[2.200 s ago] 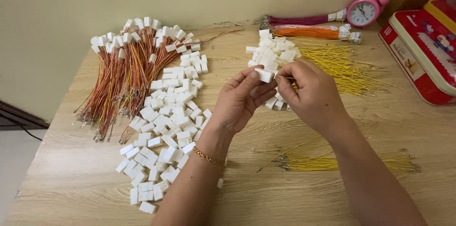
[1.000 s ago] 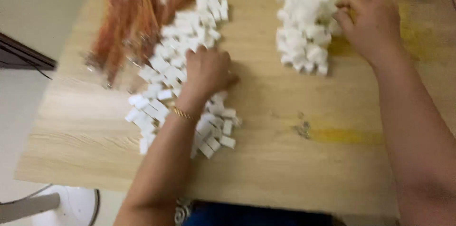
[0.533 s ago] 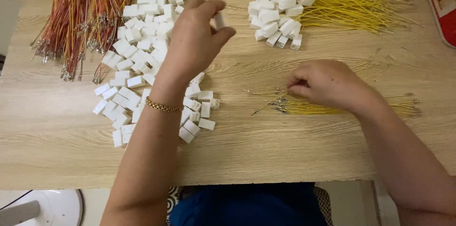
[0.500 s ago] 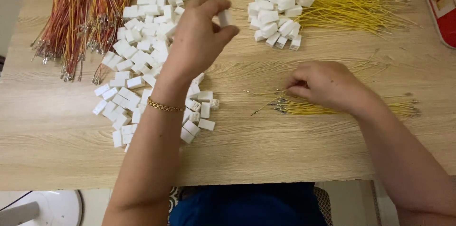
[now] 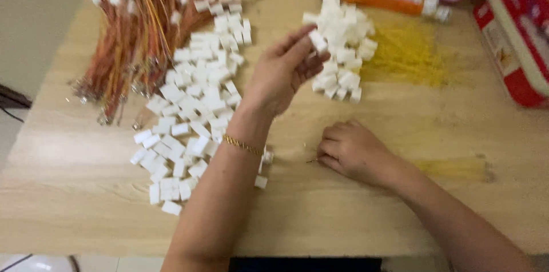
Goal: Assembling electrical wire connectors by inserting metal-tipped wires into plastic housings.
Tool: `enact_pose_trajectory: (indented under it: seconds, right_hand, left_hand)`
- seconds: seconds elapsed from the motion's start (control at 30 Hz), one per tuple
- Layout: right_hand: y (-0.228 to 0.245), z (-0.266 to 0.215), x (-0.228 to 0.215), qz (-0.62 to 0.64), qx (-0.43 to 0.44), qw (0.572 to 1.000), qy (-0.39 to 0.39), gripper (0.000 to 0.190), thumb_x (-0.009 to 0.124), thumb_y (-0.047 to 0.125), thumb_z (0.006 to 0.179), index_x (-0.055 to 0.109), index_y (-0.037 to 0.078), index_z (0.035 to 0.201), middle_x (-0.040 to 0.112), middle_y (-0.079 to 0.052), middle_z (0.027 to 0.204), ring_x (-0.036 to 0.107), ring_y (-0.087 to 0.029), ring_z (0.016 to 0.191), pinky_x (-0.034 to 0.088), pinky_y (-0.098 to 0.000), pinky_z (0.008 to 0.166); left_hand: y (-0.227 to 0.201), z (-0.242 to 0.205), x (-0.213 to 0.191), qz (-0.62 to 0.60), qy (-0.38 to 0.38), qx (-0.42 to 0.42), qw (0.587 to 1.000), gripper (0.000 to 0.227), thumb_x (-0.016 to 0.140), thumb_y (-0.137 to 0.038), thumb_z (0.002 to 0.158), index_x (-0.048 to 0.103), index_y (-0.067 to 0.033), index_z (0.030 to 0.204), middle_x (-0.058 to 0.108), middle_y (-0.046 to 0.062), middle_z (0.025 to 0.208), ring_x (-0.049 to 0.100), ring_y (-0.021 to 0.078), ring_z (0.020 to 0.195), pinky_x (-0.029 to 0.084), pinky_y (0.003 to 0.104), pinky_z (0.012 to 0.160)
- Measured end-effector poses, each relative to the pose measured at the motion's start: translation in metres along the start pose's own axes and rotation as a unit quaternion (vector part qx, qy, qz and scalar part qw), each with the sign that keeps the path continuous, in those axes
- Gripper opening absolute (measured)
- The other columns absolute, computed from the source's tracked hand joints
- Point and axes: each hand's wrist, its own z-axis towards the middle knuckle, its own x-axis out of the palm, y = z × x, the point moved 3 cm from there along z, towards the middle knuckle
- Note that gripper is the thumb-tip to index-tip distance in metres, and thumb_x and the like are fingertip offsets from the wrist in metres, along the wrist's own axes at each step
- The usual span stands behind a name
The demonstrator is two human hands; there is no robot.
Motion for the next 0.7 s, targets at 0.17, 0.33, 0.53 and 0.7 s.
enact_pose_trajectory:
  seconds: [0.17, 0.33, 0.53, 0.7]
  right_hand:
    - [-0.03, 0.008, -0.076, 0.169, 0.08, 0.969, -0.162, 0.016, 0.062, 0.02, 0.098, 0.068, 0.011, 0.11, 0.07, -0.014, 0.092, 0.07, -0.038, 0.092, 0.055, -0.0507, 0.081]
    - [-0.045, 0.019, -0.127, 0.19, 0.109, 0.926, -0.307, 0.012, 0.064, 0.017, 0.105, 0.07, 0.014, 0.114, 0.064, -0.002, 0.087, 0.065, -0.026, 0.077, 0.054, -0.0381, 0.078]
    - [-0.023, 0.031, -0.148, 0.132, 0.089, 0.905, -0.395, 0.005, 0.07, 0.006, 0.103, 0.073, 0.004, 0.107, 0.061, -0.012, 0.083, 0.062, -0.031, 0.071, 0.05, -0.0378, 0.063]
    - [-0.013, 0.03, -0.145, 0.146, 0.121, 0.898, -0.398, 0.005, 0.072, 0.003, 0.101, 0.074, 0.0, 0.104, 0.062, -0.014, 0.079, 0.062, -0.026, 0.064, 0.048, -0.0343, 0.054]
  left_hand:
    - [0.009, 0.008, -0.014, -0.07, 0.01, -0.005, 0.998, 0.038, 0.063, -0.015, 0.103, 0.057, -0.0045, 0.139, 0.074, 0.019, 0.117, 0.077, 0.0305, 0.098, 0.067, 0.039, 0.083]
    - [0.006, 0.003, -0.009, -0.104, 0.007, -0.025, 0.994, 0.039, 0.064, -0.016, 0.103, 0.057, -0.0021, 0.138, 0.073, 0.024, 0.117, 0.076, 0.0332, 0.099, 0.066, 0.042, 0.084]
    - [0.005, 0.003, -0.013, -0.141, 0.0, -0.045, 0.989, 0.032, 0.063, -0.016, 0.103, 0.059, -0.004, 0.133, 0.073, 0.023, 0.118, 0.076, 0.035, 0.098, 0.066, 0.044, 0.083]
    - [0.013, 0.008, -0.022, -0.163, 0.0, -0.027, 0.986, 0.023, 0.07, -0.014, 0.1, 0.064, -0.0122, 0.122, 0.074, 0.019, 0.117, 0.076, 0.0344, 0.1, 0.066, 0.045, 0.086]
